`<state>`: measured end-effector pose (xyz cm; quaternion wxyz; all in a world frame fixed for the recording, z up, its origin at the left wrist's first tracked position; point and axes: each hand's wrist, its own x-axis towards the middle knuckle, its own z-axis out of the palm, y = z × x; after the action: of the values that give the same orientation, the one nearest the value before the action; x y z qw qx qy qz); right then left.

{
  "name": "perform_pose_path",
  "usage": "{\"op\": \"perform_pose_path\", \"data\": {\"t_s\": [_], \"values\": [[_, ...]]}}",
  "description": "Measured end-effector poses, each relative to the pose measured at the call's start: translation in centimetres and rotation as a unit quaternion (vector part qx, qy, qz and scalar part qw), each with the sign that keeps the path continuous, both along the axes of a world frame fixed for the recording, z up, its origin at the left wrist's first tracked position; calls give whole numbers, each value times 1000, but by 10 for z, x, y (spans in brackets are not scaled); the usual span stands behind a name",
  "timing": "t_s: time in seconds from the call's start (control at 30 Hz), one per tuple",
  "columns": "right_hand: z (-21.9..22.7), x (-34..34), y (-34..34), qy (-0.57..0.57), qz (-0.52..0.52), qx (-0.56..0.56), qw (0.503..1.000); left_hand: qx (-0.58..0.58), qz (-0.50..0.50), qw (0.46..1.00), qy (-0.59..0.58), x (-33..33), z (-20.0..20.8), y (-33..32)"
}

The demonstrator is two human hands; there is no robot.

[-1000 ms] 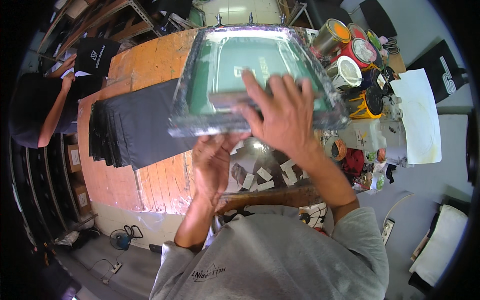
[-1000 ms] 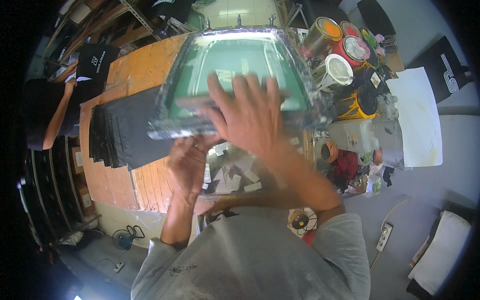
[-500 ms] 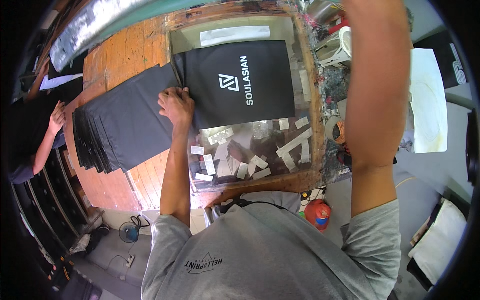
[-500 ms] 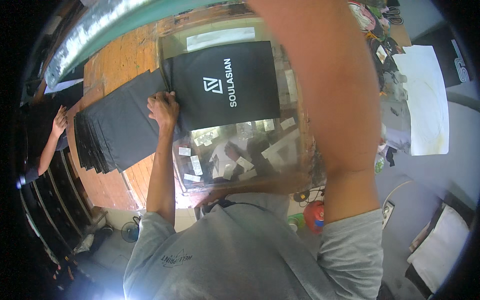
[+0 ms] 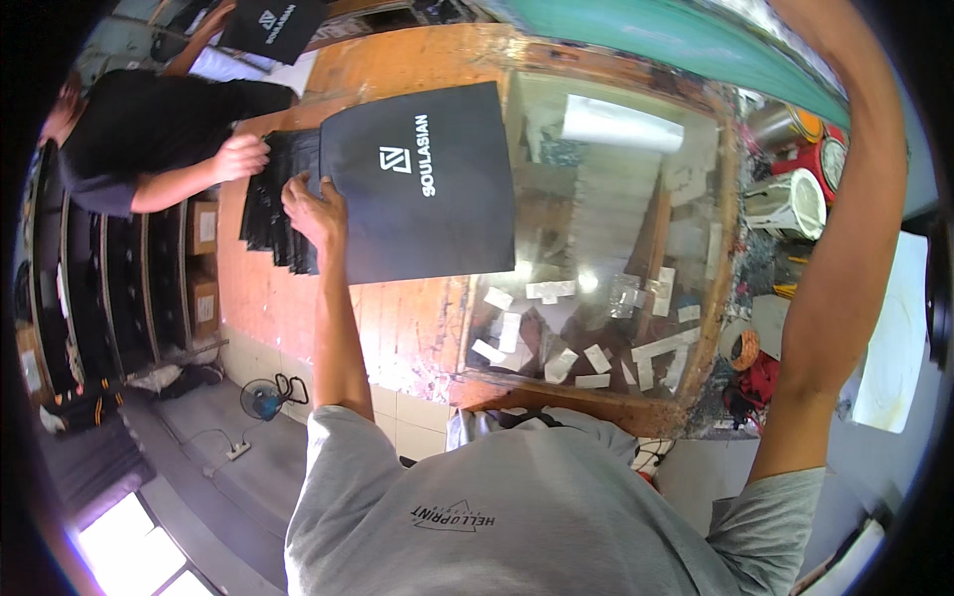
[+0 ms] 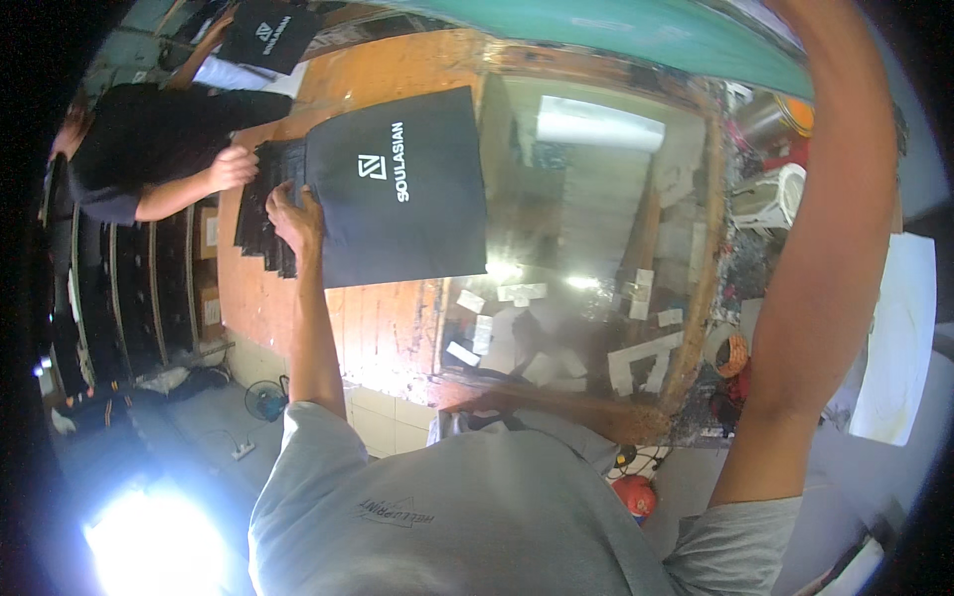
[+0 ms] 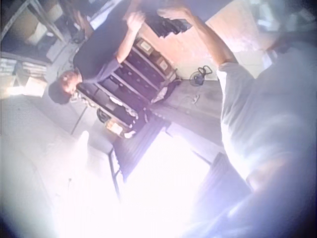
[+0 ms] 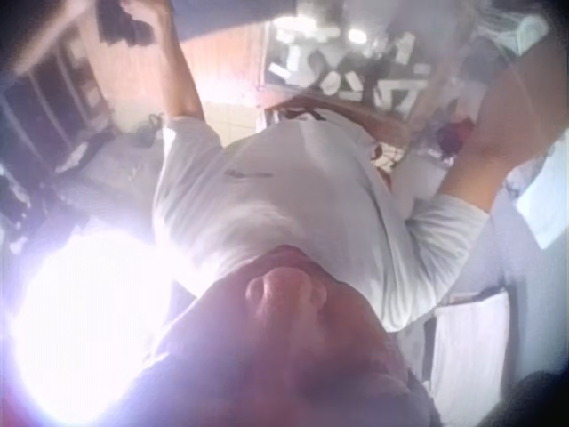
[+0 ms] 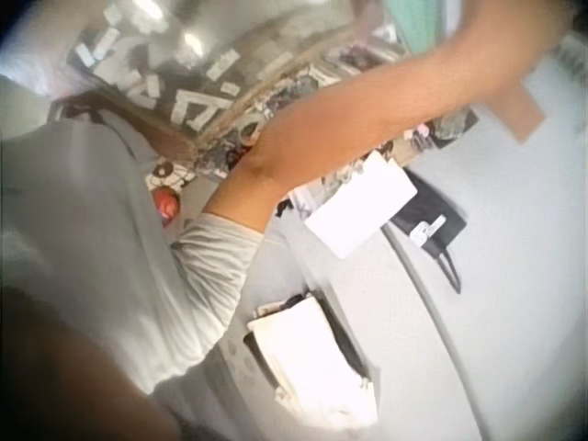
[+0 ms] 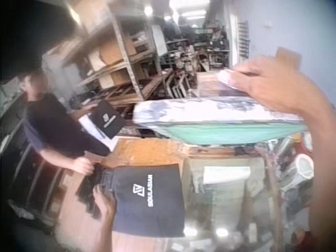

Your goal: The person performs screen printing on black bags by placing a bag on a flat surface, lowering a screen over it, and using a squeegee to apply white ink before lifting the screen and setting the printed bag aside.

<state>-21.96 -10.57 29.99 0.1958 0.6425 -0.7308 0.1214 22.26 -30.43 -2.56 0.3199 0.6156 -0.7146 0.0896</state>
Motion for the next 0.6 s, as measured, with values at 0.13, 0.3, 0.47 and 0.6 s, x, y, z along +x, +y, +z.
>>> {"op": "perform_pose_path", "data": {"t_s": [0.13, 0.3, 0.47, 0.6], "values": [[3, 5, 1, -197, -51, 21, 979, 54, -183, 970, 153, -32, -3, 81], [-4, -7, 2, -193, -18, 7, 981, 169, -196, 965, 48, -99, -49, 218], [-5, 0, 6, -155, -9, 12, 988, 341, -143, 900, 232, -102, -51, 209], [-1, 5, 18, -193, -55, 32, 979, 259, -263, 898, 238, -108, -30, 209]]}}
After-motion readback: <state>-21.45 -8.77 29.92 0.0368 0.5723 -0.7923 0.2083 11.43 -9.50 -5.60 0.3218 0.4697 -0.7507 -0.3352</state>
